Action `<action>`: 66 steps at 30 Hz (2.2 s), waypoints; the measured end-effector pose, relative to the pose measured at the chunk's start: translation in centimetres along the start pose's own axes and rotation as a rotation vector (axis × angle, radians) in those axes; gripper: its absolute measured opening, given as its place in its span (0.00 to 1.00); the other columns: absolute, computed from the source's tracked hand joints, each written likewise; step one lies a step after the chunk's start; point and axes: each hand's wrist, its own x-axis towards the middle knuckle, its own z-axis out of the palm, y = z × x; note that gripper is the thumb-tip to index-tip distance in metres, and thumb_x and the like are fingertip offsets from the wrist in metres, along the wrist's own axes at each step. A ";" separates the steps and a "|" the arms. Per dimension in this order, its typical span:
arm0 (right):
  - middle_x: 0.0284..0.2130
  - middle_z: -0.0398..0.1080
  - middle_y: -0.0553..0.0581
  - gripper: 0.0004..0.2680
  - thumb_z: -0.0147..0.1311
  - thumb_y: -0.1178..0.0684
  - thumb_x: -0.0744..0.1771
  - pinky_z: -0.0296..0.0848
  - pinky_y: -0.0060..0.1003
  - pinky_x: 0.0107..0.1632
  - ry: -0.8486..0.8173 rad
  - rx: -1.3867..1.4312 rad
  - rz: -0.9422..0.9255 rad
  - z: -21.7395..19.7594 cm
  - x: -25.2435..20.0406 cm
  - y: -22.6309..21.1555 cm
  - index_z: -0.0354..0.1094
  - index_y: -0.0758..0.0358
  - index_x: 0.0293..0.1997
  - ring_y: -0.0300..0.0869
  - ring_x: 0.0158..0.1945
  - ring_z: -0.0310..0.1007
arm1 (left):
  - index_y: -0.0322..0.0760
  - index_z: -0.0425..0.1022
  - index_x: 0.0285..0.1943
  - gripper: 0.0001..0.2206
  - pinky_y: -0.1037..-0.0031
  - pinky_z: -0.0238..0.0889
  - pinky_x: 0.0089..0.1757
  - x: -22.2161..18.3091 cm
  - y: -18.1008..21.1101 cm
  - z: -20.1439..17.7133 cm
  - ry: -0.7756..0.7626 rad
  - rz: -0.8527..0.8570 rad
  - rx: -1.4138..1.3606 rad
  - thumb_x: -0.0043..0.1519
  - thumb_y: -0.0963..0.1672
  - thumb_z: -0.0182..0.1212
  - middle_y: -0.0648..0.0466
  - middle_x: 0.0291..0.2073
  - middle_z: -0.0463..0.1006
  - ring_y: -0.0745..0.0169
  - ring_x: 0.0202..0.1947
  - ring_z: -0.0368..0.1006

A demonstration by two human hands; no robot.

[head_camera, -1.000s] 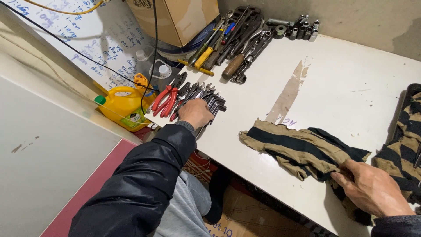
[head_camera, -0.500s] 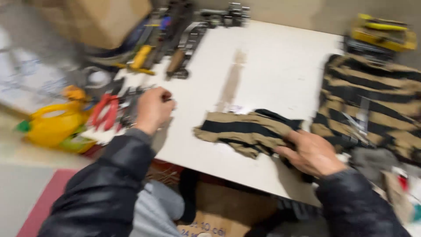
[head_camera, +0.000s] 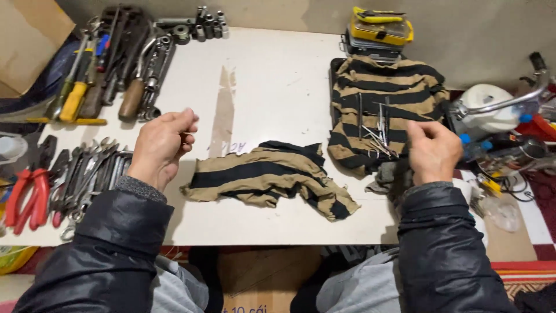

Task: The person is meticulously cleaning a bicycle spoke using a cloth, rubbing it repeatedly to remove grime.

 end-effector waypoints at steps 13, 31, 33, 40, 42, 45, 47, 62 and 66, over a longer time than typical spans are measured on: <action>0.38 0.78 0.56 0.08 0.65 0.42 0.59 0.72 0.46 0.53 -0.243 -0.339 0.119 -1.7 -1.5 -1.1 0.80 0.43 0.37 0.57 0.50 0.74 | 0.38 0.78 0.46 0.13 0.89 0.61 0.26 -0.7 0.7 4.9 -0.282 -0.123 -0.221 0.67 0.51 0.60 0.57 0.26 0.75 0.75 0.21 0.68; 0.37 0.77 0.59 0.07 0.61 0.48 0.62 0.69 0.49 0.56 -0.398 -0.391 0.104 -0.6 -2.0 -3.3 0.80 0.48 0.40 0.58 0.54 0.70 | 0.38 0.77 0.47 0.12 0.88 0.63 0.27 -0.3 0.1 3.6 -0.298 -0.144 -0.163 0.68 0.50 0.59 0.56 0.28 0.78 0.74 0.23 0.70; 0.37 0.76 0.57 0.07 0.63 0.47 0.60 0.69 0.46 0.57 -0.431 -0.354 0.122 0.0 -1.5 -2.1 0.80 0.46 0.38 0.57 0.54 0.70 | 0.37 0.77 0.48 0.12 0.88 0.63 0.27 -0.3 0.1 3.7 -0.297 -0.153 -0.156 0.68 0.50 0.60 0.56 0.28 0.78 0.74 0.23 0.70; 0.39 0.77 0.64 0.08 0.65 0.48 0.60 0.69 0.47 0.56 -0.463 -0.351 0.149 -0.5 -2.2 -4.6 0.81 0.52 0.38 0.60 0.54 0.70 | 0.37 0.78 0.47 0.12 0.88 0.63 0.27 -0.4 0.4 4.2 -0.287 -0.165 -0.172 0.68 0.49 0.60 0.56 0.27 0.77 0.73 0.23 0.69; 0.41 0.77 0.59 0.06 0.64 0.45 0.58 0.70 0.45 0.56 -0.473 -0.387 0.146 0.2 -1.6 -3.5 0.81 0.43 0.34 0.57 0.56 0.70 | 0.37 0.78 0.46 0.12 0.88 0.63 0.26 -0.4 0.4 4.3 -0.295 -0.168 -0.142 0.68 0.49 0.60 0.56 0.27 0.77 0.74 0.23 0.70; 0.44 0.78 0.57 0.04 0.64 0.48 0.57 0.72 0.47 0.56 -0.448 -0.385 0.158 -0.1 -2.1 -4.9 0.81 0.45 0.30 0.59 0.55 0.71 | 0.37 0.77 0.47 0.12 0.88 0.63 0.26 -0.5 0.5 4.3 -0.299 -0.162 -0.130 0.68 0.49 0.59 0.56 0.27 0.77 0.74 0.23 0.70; 0.47 0.77 0.55 0.03 0.63 0.48 0.57 0.72 0.46 0.57 -0.440 -0.427 0.155 -0.9 -2.3 -6.6 0.81 0.44 0.28 0.59 0.56 0.70 | 0.37 0.77 0.47 0.12 0.88 0.63 0.27 -0.5 0.6 4.3 -0.302 -0.161 -0.125 0.68 0.49 0.59 0.56 0.27 0.77 0.74 0.23 0.70; 0.67 0.63 0.57 0.09 0.56 0.48 0.59 0.64 0.56 0.65 -0.486 -0.368 0.174 2.0 -1.2 -2.0 0.81 0.53 0.35 0.66 0.66 0.60 | 0.36 0.77 0.46 0.11 0.86 0.61 0.26 -0.4 0.3 4.5 -0.301 -0.152 -0.109 0.68 0.48 0.59 0.55 0.28 0.76 0.72 0.23 0.69; 0.64 0.66 0.53 0.05 0.58 0.50 0.58 0.67 0.50 0.63 -0.439 -0.248 0.208 1.3 -0.7 -2.1 0.80 0.43 0.29 0.61 0.65 0.62 | 0.36 0.77 0.47 0.10 0.86 0.61 0.26 -0.6 0.5 4.5 -0.303 -0.148 -0.107 0.68 0.47 0.59 0.55 0.27 0.76 0.72 0.23 0.69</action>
